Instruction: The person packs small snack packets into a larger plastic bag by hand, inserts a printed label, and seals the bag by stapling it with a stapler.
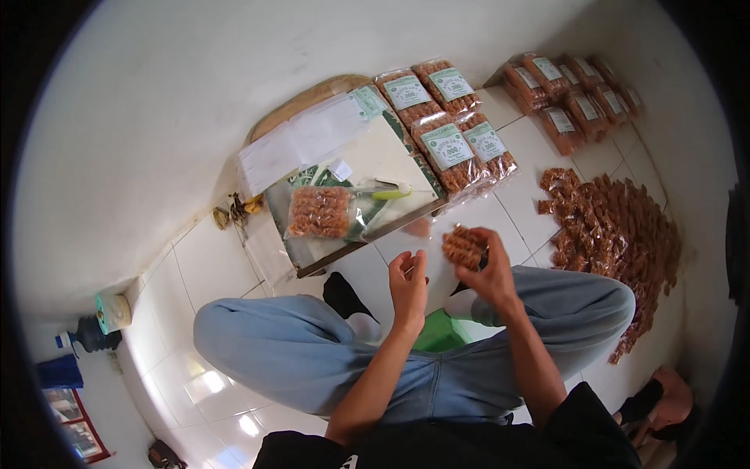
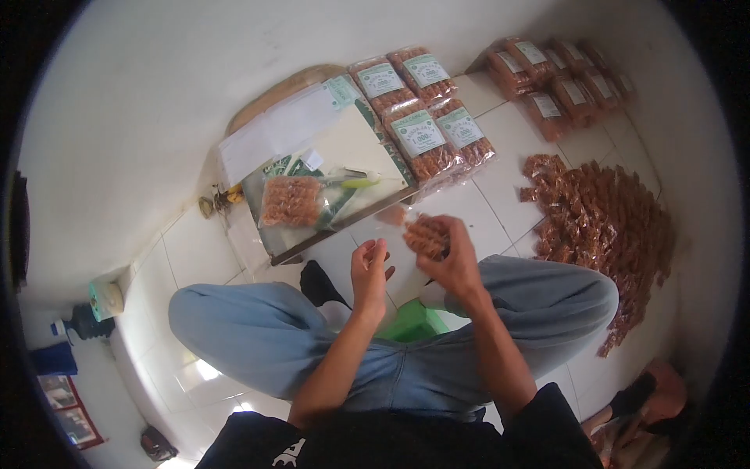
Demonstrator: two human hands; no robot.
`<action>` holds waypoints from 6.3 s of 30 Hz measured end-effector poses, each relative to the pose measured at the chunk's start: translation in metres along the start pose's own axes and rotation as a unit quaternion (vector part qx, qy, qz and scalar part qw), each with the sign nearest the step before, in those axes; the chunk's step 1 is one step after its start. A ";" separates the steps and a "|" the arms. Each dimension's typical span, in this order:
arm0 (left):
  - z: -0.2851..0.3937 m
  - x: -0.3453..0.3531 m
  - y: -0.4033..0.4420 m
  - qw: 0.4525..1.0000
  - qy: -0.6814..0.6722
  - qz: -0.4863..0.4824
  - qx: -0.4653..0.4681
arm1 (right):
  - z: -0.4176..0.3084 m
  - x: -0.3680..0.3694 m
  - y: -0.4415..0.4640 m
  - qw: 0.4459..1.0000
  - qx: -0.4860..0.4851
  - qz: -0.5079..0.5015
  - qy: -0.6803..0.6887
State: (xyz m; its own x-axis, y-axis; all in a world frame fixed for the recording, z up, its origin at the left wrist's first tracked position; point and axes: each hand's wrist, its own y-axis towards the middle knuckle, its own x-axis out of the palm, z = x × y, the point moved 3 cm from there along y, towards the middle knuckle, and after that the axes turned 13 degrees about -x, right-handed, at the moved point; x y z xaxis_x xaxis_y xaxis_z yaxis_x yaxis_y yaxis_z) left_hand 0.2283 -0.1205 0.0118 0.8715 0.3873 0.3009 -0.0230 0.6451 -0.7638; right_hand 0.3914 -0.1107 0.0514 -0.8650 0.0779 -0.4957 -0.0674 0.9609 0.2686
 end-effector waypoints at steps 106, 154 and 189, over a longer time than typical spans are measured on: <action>0.159 -0.084 0.045 0.660 0.610 0.172 0.403 | 0.041 0.176 0.097 0.898 -0.043 -0.261 0.352; 0.163 -0.126 0.112 0.574 0.673 0.181 0.430 | 0.060 0.178 0.094 0.926 -0.133 -0.317 0.153; 0.188 -0.118 0.133 0.735 0.519 0.231 0.370 | 0.055 0.183 0.132 0.938 -0.235 -0.235 0.100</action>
State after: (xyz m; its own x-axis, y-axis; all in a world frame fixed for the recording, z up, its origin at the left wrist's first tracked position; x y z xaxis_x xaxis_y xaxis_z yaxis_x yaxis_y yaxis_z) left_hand 0.0300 0.0433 -0.0177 0.5827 0.2137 -0.7841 -0.3600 0.9329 -0.0132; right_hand 0.2511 0.0446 -0.0492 -0.7577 -0.4207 -0.4989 -0.6355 0.6496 0.4173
